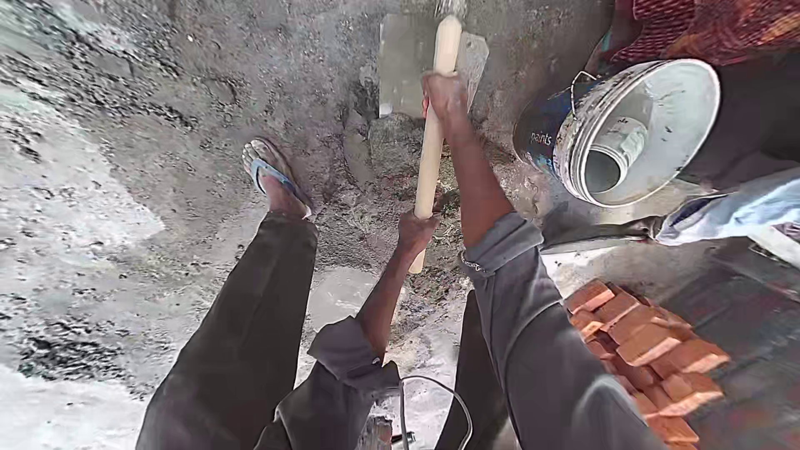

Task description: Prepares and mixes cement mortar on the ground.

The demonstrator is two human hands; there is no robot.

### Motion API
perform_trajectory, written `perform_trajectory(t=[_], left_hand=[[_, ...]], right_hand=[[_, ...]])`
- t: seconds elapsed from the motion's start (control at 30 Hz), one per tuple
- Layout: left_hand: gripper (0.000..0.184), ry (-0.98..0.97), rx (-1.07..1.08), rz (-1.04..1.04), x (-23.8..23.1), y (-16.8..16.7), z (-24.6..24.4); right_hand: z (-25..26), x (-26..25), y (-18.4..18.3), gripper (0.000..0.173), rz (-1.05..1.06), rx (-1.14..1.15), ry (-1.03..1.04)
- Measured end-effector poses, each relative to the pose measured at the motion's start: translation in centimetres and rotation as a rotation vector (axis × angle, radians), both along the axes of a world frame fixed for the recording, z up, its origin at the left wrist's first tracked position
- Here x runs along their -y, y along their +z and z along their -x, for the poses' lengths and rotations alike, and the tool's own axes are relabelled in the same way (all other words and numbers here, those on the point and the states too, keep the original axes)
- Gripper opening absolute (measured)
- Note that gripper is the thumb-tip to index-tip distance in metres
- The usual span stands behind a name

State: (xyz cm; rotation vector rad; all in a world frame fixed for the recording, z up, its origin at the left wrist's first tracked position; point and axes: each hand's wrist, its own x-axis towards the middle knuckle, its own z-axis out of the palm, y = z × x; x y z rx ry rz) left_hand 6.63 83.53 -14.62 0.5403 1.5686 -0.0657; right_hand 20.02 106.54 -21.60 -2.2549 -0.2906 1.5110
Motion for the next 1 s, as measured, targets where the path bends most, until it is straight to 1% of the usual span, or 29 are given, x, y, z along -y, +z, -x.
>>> perform_trajectory(t=[0.03, 0.1, 0.13, 0.17, 0.2, 0.23, 0.3, 0.37, 0.43, 0.5, 0.53, 0.6, 0.63, 0.67, 0.7, 0.73, 0.77, 0.83, 0.87, 0.9, 0.93, 0.97, 1.0], left_hand=[[0.027, -0.017, -0.006, 0.04, 2.9, 1.1, 1.3], [0.03, -0.123, -0.044, 0.097, 8.0, 1.9, 4.3], [0.033, -0.205, -0.07, 0.131, 10.7, 3.0, 6.2], [0.035, -0.286, -0.09, 0.15, 12.8, 4.3, 7.8], [0.037, -0.364, -0.101, 0.136, 14.0, 4.9, 9.0], [0.039, -0.438, -0.108, 0.109, 14.9, 5.1, 9.9], [0.048, -0.563, -0.116, 0.082, 17.2, 6.1, 12.1], [0.061, -0.668, -0.12, 0.047, 19.3, 6.4, 13.4], [0.067, -0.755, -0.096, 0.01, 20.6, 7.5, 13.3], [0.068, -0.819, -0.014, 0.006, 20.8, 9.8, 11.3], [0.069, -0.85, 0.045, 0.021, 21.2, 11.5, 10.0], [0.072, -0.901, 0.136, 0.026, 21.4, 13.8, 6.7], [0.073, -0.928, 0.154, 0.017, 21.1, 14.2, 5.4], [0.073, -0.956, 0.163, -0.001, 20.5, 13.9, 4.3], [0.072, -0.978, 0.161, -0.019, 19.7, 13.0, 3.8], [0.071, -1.006, 0.141, -0.029, 18.5, 11.1, 4.1], [0.07, -1.049, 0.108, -0.022, 17.0, 8.6, 5.3], [0.069, -1.156, -0.003, 0.065, 14.3, 4.0, 10.1], [0.067, -1.192, -0.076, 0.135, 13.8, 3.3, 12.9], [0.065, -1.208, -0.142, 0.195, 13.9, 3.5, 15.0], [0.064, -1.212, -0.19, 0.221, 13.9, 3.9, 15.9], [0.063, -1.213, -0.224, 0.223, 14.1, 4.7, 16.0], [0.063, -1.22, -0.246, 0.217, 14.5, 5.8, 15.3]], right_hand=[[1.0, 3.5, -0.2, 0.023, 0.061, -0.016, -0.016], [2.3, 10.3, 0.0, 0.024, 0.113, -0.076, -0.143], [3.0, 14.3, 1.3, 0.023, 0.113, -0.118, -0.228], [3.5, 17.9, 3.7, 0.022, 0.098, -0.166, -0.304], [3.5, 20.5, 6.6, 0.021, 0.058, -0.221, -0.351], [3.3, 22.8, 8.6, 0.02, -0.024, -0.263, -0.408], [3.9, 27.9, 12.9, 0.009, -0.23, -0.308, -0.598], [3.9, 32.7, 16.5, 0.009, -0.346, -0.349, -0.737], [3.2, 36.5, 19.7, 0.011, -0.48, -0.376, -0.808], [1.2, 39.1, 23.2, 0.012, -0.623, -0.405, -0.763], [-0.2, 40.5, 25.6, 0.012, -0.67, -0.398, -0.73], [-3.4, 42.4, 29.4, 0.011, -0.732, -0.331, -0.666], [-4.7, 43.0, 30.3, 0.009, -0.754, -0.285, -0.669], [-5.5, 43.2, 30.2, 0.007, -0.773, -0.237, -0.698], [-5.8, 43.3, 29.2, 0.005, -0.778, -0.189, -0.752], [-5.4, 43.0, 26.8, 0.004, -0.768, -0.141, -0.816], [-4.2, 42.2, 23.3, 0.005, -0.733, -0.098, -0.895], [-0.1, 40.4, 15.6, 0.009, -0.556, -0.074, -1.073], [2.1, 40.1, 12.7, 0.01, -0.425, -0.107, -1.143], [3.6, 40.1, 10.8, 0.012, -0.303, -0.166, -1.187], [4.0, 40.2, 9.9, 0.013, -0.208, -0.229, -1.207], [3.8, 40.4, 10.0, 0.013, -0.162, -0.285, -1.226], [2.9, 40.9, 10.7, 0.012, -0.163, -0.321, -1.242]])
